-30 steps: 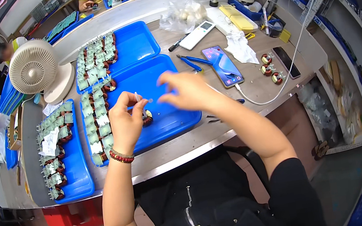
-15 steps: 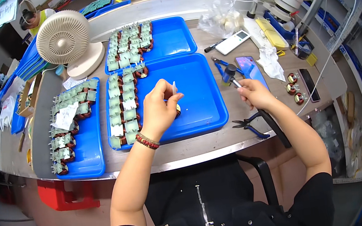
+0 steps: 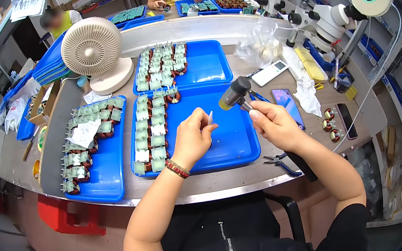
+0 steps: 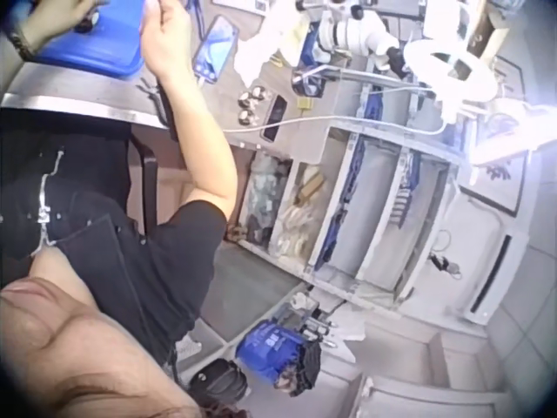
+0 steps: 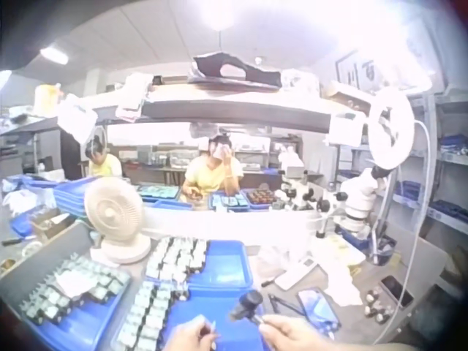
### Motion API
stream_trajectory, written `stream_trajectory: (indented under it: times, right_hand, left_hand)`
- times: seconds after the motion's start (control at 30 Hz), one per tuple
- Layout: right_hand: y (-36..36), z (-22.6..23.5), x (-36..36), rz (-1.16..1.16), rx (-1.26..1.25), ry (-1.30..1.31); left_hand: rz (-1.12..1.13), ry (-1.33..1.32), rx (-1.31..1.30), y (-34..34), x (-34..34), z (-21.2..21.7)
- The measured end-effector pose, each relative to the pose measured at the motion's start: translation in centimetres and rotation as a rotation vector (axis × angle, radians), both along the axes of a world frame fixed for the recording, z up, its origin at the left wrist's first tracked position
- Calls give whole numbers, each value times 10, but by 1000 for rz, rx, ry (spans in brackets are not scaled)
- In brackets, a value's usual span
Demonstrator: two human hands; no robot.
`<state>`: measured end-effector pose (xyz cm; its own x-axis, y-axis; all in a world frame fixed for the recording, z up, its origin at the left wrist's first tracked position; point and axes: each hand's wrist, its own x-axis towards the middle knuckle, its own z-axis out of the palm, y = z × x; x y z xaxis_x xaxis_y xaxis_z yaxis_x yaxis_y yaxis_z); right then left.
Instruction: The person assembles small electronic components at a workbench. They use pliers to trim wires, a white stick to apply adhesive or sealant, and a rubber mallet to tap parts into place. The person repeatedly picks up components, applies materials, and places them into blue trays.
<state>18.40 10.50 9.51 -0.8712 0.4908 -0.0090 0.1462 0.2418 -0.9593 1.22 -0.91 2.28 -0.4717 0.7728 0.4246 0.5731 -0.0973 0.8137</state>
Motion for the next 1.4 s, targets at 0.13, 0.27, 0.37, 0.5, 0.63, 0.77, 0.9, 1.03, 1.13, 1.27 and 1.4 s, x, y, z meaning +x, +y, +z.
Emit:
stream_trajectory:
  times: [0.13,0.27,0.37,0.5,0.63,0.77,0.9,1.03,1.13,1.27,1.4]
  right_hand:
    - [-13,34,-11,14,212,88]
    - [-15,27,-14,39,351,150]
    - [-20,36,-18,-4,347,120]
    - [-11,29,-23,68,412,-87]
    - [-11,55,-18,-55,307,66]
    - [-6,48,-14,12,259,118]
    - [-10,44,-15,15,262,92]
    - [-10,37,-16,57,325,82]
    - [-13,39,-18,39,406,130]
    - [-21,54,-19,-21,424,105]
    - [-7,21,-16,27,619,58]
  left_hand:
    - [0,-2,-31,-2,-1,1]
    - [-19,-24,-10,-1,-4,-2]
    - [-21,-36,-4,0,-6,-3]
    - [13,9,-75,1,-3,2]
    - [-10,9,-36,-3,-8,-1]
    - [-33,-22,-45,0,-8,2]
    - [-35,-41,-29,-2,-8,-3]
    - [-37,-46,-18,-1,-7,-2]
    - [-54,-46,-10,-1,-9,-5]
    - [-35,-3,-54,0,-8,-1]
    - [-36,21,-64,4,-3,5]
